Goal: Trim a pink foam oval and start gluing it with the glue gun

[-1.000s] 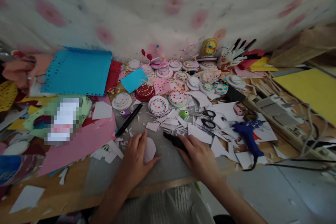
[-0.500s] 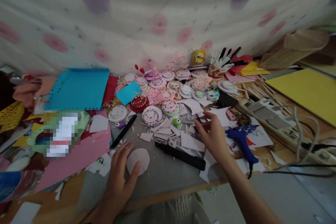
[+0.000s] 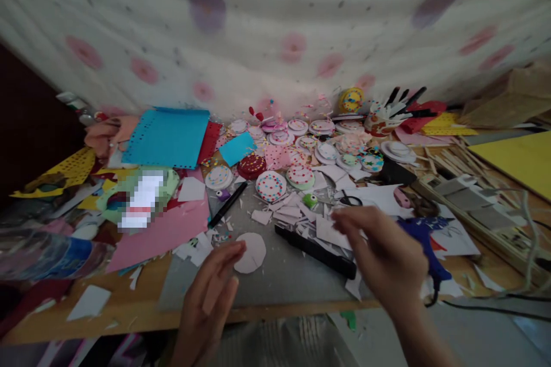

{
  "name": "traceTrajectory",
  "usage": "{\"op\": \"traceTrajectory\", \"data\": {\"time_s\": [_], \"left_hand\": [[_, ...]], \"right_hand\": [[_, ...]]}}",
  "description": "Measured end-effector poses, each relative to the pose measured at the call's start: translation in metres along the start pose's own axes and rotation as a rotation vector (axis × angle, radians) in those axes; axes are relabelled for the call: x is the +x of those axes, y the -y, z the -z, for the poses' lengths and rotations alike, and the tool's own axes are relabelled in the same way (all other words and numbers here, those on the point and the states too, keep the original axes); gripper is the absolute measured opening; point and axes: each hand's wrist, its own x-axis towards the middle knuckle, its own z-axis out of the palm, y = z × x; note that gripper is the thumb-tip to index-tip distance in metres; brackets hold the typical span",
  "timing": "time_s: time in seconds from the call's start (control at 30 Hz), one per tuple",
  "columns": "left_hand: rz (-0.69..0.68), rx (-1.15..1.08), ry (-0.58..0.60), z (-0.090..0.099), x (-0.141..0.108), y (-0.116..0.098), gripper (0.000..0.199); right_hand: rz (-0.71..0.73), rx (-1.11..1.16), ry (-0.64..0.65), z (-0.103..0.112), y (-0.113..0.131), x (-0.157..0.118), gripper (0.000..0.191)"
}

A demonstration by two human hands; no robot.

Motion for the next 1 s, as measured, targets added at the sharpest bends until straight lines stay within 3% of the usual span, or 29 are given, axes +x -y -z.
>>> {"op": "traceTrajectory", "data": {"time_s": [0.03, 0.13, 0.27, 0.43, 0.63, 0.83, 1.0], "left_hand": [[0.029, -0.142, 0.032, -0.004, -0.001, 0.001, 0.05], [0.069, -0.382, 0.113, -0.011, 0.0, 0.008, 0.082], [0.166, -0.336, 0.161, -0.006, 0.004, 0.014, 0.059], [0.255, -0.298, 0.161, 0.007, 0.004, 0.016, 0.033], [0.285, -0.3, -0.03, 0.021, 0.01, 0.029, 0.018], [0.177, -0.178, -0.147, 0.013, 0.016, 0.029, 0.013], [0.148, -0.15, -0.123, 0.005, 0.018, 0.032, 0.012]], "right_hand": [[0.111, 0.014, 0.091, -0.008, 0.012, -0.006, 0.018], [0.242, 0.047, 0.336, -0.039, 0.04, -0.03, 0.024], [0.222, 0.115, 0.467, -0.066, 0.056, -0.056, 0.022], [0.009, 0.287, 0.518, -0.066, 0.05, -0.067, 0.028], [-0.117, 0.286, 0.426, -0.072, 0.035, -0.066, 0.025], [-0.558, 0.462, 0.385, -0.092, 0.033, -0.069, 0.016], [-0.613, 0.272, 0.363, -0.106, 0.021, -0.069, 0.016]]}}
